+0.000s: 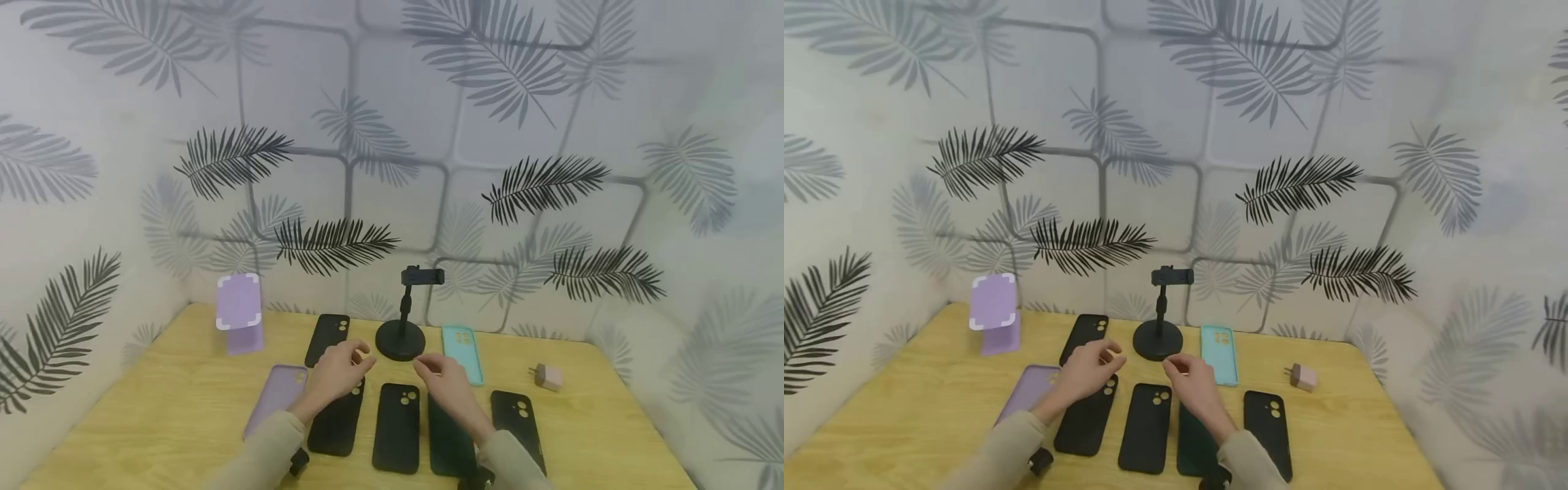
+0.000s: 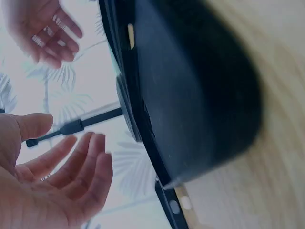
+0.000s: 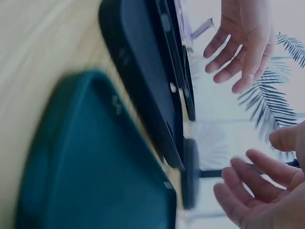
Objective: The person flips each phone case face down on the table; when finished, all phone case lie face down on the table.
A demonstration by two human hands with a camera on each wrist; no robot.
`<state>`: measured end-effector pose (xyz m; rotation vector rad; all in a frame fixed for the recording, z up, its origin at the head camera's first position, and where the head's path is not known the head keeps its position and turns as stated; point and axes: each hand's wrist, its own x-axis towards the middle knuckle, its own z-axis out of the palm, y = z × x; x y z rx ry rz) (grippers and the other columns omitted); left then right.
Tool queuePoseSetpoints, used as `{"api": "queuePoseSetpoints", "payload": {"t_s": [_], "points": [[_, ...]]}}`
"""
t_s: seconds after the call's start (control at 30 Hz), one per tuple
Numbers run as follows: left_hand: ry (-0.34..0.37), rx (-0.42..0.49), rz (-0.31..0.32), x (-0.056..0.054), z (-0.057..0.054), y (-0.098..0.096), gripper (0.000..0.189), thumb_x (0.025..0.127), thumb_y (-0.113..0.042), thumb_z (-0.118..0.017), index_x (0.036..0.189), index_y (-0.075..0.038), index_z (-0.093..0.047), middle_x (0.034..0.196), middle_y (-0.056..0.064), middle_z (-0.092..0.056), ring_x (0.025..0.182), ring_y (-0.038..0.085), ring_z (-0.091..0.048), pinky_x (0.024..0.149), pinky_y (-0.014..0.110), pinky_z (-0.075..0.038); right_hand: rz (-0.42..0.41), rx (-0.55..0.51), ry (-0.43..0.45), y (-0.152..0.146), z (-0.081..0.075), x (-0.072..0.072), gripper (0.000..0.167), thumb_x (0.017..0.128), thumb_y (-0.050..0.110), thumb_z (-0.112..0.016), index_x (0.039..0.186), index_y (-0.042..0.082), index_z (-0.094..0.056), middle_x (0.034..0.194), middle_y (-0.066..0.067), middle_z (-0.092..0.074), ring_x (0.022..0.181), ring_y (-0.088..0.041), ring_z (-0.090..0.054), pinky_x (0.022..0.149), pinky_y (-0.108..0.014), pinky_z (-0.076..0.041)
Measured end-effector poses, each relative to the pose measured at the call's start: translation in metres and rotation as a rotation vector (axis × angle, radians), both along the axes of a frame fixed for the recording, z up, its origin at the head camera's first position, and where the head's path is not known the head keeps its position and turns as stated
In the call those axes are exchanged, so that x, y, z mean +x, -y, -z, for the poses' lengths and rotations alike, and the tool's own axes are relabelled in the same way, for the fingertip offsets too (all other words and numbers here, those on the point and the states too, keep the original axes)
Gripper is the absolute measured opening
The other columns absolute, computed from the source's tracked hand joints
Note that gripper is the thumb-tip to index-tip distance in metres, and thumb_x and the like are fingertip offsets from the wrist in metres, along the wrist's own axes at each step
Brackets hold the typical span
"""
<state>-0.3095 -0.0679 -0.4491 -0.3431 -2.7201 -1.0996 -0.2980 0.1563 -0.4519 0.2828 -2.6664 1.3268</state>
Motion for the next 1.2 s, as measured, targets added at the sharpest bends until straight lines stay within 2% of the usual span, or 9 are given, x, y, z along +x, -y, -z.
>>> {"api": "queuePoseSetpoints", "payload": {"t_s": [0.13,0.23,0.33,0.43,0.6,0.67,0.8,1.0,1.2], "points": [[0.088,0.12,0.051,-0.006,-0.002,0.017,0.024,0.095,-0.025,-0.065,0.115,-0.013,-0.067,0.094,0.004,-0.071,0.08,0.018,-0.065,0.063,0.032,-0.052,-0.061,-0.184,0.154,0.012,0.004,-0.005,0.03,0.098,0.025,-0.06,0.113,0.001,-0.07,0.105,-0.01,-0.072,0.099,-0.022,-0.066,0.088,-0.041,-0.056],[0.183,0.234,0.102,-0.013,-0.002,0.03,0.029,0.095,-0.02,-0.065,0.124,-0.012,-0.063,0.099,0.007,-0.071,0.085,0.025,-0.067,0.068,0.034,-0.056,-0.125,-0.273,0.241,0.019,0.007,-0.011,0.033,0.099,0.02,-0.059,0.117,-0.006,-0.065,0.11,-0.018,-0.07,0.101,-0.029,-0.067,0.09,-0.041,-0.057],[0.273,0.336,0.153,-0.018,-0.003,0.042,0.035,0.097,-0.014,-0.062,0.131,-0.008,-0.057,0.11,0.014,-0.068,0.096,0.032,-0.066,0.075,0.038,-0.059,-0.164,-0.295,0.298,0.025,0.009,-0.02,0.033,0.099,0.018,-0.059,0.12,-0.008,-0.064,0.114,-0.021,-0.068,0.104,-0.032,-0.067,0.09,-0.039,-0.057],[0.319,0.394,0.166,-0.023,-0.004,0.053,0.036,0.097,-0.007,-0.06,0.132,-0.002,-0.055,0.121,0.023,-0.061,0.107,0.038,-0.063,0.082,0.043,-0.059,-0.212,-0.279,0.325,0.029,0.011,-0.029,0.034,0.098,0.016,-0.06,0.122,-0.007,-0.063,0.119,-0.022,-0.066,0.108,-0.032,-0.066,0.09,-0.038,-0.058],[0.333,0.366,0.136,-0.033,-0.004,0.074,0.031,0.097,-0.008,-0.06,0.127,-0.002,-0.058,0.124,0.023,-0.061,0.11,0.037,-0.062,0.087,0.043,-0.057,-0.317,-0.213,0.329,0.039,0.013,-0.044,0.035,0.098,0.016,-0.061,0.126,-0.005,-0.062,0.127,-0.02,-0.063,0.114,-0.031,-0.063,0.095,-0.04,-0.055],[0.331,0.345,0.126,-0.037,-0.004,0.082,0.029,0.097,-0.009,-0.061,0.125,-0.002,-0.059,0.122,0.021,-0.062,0.11,0.037,-0.062,0.089,0.044,-0.057,-0.342,-0.197,0.33,0.044,0.016,-0.05,0.035,0.097,0.016,-0.061,0.127,-0.004,-0.062,0.126,-0.019,-0.063,0.113,-0.029,-0.063,0.095,-0.039,-0.055],[0.327,0.319,0.11,-0.045,-0.002,0.095,0.03,0.096,-0.007,-0.06,0.125,0.003,-0.058,0.123,0.026,-0.06,0.111,0.039,-0.061,0.091,0.046,-0.055,-0.383,-0.164,0.334,0.056,0.02,-0.059,0.035,0.097,0.015,-0.062,0.127,-0.002,-0.063,0.124,-0.016,-0.065,0.11,-0.025,-0.064,0.091,-0.037,-0.056],[0.368,0.291,0.067,-0.053,0.007,0.109,0.038,0.095,-0.003,-0.058,0.13,0.009,-0.053,0.132,0.032,-0.053,0.117,0.041,-0.057,0.094,0.046,-0.054,-0.435,-0.082,0.31,0.074,0.019,-0.065,0.035,0.097,0.013,-0.061,0.129,0.002,-0.063,0.128,-0.015,-0.065,0.117,-0.028,-0.061,0.097,-0.04,-0.053],[0.438,0.306,0.045,-0.058,0.012,0.115,0.043,0.092,0.001,-0.059,0.133,0.009,-0.05,0.133,0.034,-0.05,0.117,0.043,-0.057,0.093,0.046,-0.054,-0.471,-0.096,0.35,0.086,0.019,-0.069,0.036,0.096,0.006,-0.059,0.132,-0.001,-0.059,0.133,-0.018,-0.061,0.124,-0.032,-0.057,0.102,-0.043,-0.05]]}}
